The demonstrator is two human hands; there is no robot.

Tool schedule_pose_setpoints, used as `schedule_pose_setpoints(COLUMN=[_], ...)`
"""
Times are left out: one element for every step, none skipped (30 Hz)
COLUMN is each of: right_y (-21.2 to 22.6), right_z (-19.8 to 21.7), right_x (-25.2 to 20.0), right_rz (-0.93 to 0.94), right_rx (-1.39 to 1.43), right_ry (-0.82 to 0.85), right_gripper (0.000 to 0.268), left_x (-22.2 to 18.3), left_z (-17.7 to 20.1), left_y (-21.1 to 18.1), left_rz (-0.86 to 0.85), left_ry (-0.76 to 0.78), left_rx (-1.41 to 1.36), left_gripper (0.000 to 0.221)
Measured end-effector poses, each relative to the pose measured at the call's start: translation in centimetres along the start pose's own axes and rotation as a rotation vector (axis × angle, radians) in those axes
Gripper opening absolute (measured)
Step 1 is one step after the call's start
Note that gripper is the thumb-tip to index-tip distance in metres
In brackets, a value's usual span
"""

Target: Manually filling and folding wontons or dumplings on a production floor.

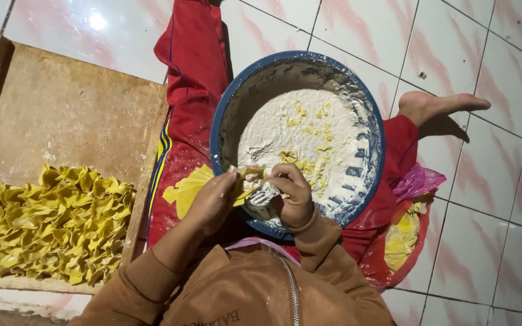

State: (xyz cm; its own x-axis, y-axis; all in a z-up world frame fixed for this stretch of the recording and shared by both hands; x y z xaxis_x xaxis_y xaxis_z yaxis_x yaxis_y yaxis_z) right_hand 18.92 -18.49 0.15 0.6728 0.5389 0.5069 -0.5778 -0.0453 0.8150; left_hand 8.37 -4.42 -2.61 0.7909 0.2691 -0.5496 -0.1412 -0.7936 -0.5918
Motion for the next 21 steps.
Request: schedule_pose_setpoints(right_y=[0.1, 0.1, 0.2, 0.1, -0.1, -0.2, -0.5, -0.9, -1.2, -1.5, -1.7, -1.9, -1.8, -1.7, -1.5, -2.0, -2.5, -3.0, -2.9, -2.9, -3.0], right_z=[0.1, 0.1, 0.1, 0.0, -0.2, -0.3, -0.2, -0.2, -0.1, -0.1, -0.1, -0.2, -0.2, -0.2, -0.2, -0.1, 0.0, 0.1, 0.2, 0.4, 0.6], right_x=[0.2, 0.3, 0.5, 0.2, 0.0, -0.2, -0.6, -1.0, -1.3, -1.3, -1.3, -1.3, -1.3, -1.3, -1.2, -1.6, -1.9, -2.3, -2.2, -2.2, -2.2], right_rz=[-0.002, 0.01, 0.022, 0.021, 0.012, 0.002, 0.001, -0.021, -0.041, -0.041, -0.051, -0.06, -0.061, -0.053, -0.044, -0.045, -0.095, -0.145, -0.145, -0.187, -0.23], right_rx=[0.001, -0.011, -0.023, -0.022, -0.022, -0.021, -0.021, -0.027, -0.033, -0.032, -0.024, -0.016, -0.016, 0.014, 0.043, 0.043, 0.033, 0.023, 0.023, -0.02, -0.064], right_ry=[0.0, 0.013, 0.027, 0.026, 0.035, 0.043, 0.043, 0.042, 0.042, 0.042, 0.074, 0.106, 0.106, 0.116, 0.124, 0.124, 0.09, 0.055, 0.054, 0.014, -0.026], right_gripper=[0.021, 0.028, 0.035, 0.035, 0.034, 0.034, 0.034, 0.036, 0.037, 0.037, 0.043, 0.048, 0.048, 0.043, 0.038, 0.038, 0.033, 0.027, 0.027, 0.014, 0.002], left_x=[0.5, 0.9, 1.4, 1.4, 1.4, 1.4, 1.4, 1.5, 1.6, 1.5, 1.4, 1.3, 1.2, 1.1, 1.1, 1.0, 1.0, 1.0, 0.9, 0.8, 0.6], left_z=[0.5, 0.8, 1.2, 1.2, 1.2, 1.3, 1.3, 1.3, 1.3, 1.3, 1.3, 1.2, 0.9, 0.7, 0.4, 0.1, 0.0, -0.2, 0.1, 0.4, 0.7], left_y=[0.8, 1.5, 2.3, 2.2, 2.1, 2.1, 2.1, 2.1, 2.1, 1.9, 1.7, 1.6, 1.1, 0.6, 0.2, -0.2, -0.5, -0.8, -0.7, -0.6, -0.5], left_rz=[0.001, -0.022, -0.047, -0.046, -0.023, 0.0, 0.0, -0.001, -0.004, -0.005, -0.006, -0.007, -0.007, 0.028, 0.062, 0.063, 0.115, 0.167, 0.167, 0.183, 0.2], left_ry=[-0.001, 0.075, 0.152, 0.151, 0.159, 0.167, 0.166, 0.183, 0.2, 0.2, 0.214, 0.228, 0.227, 0.186, 0.145, 0.145, 0.085, 0.025, 0.026, 0.009, -0.008], left_rx=[0.001, 0.038, 0.074, 0.075, 0.099, 0.122, 0.122, 0.154, 0.186, 0.186, 0.191, 0.195, 0.195, 0.171, 0.147, 0.148, 0.113, 0.079, 0.08, 0.08, 0.081], left_gripper=[0.035, 0.037, 0.04, 0.04, 0.041, 0.041, 0.041, 0.042, 0.043, 0.043, 0.041, 0.039, 0.039, 0.031, 0.026, 0.026, 0.027, 0.038, 0.038, 0.039, 0.041])
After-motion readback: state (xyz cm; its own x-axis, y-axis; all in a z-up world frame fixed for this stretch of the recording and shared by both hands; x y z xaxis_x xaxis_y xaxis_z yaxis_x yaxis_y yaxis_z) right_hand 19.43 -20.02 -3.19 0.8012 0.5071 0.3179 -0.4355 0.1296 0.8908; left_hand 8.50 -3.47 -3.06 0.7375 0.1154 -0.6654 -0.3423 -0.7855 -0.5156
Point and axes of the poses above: each hand's wrist, its own x-axis towards the middle knuckle, its own z-axis out of the back of the hand, y = z × x, the point moved 2 cm from there along x, towards the middle knuckle, and after that the axes turned 2 degrees about -y, right-handed, at the moved point
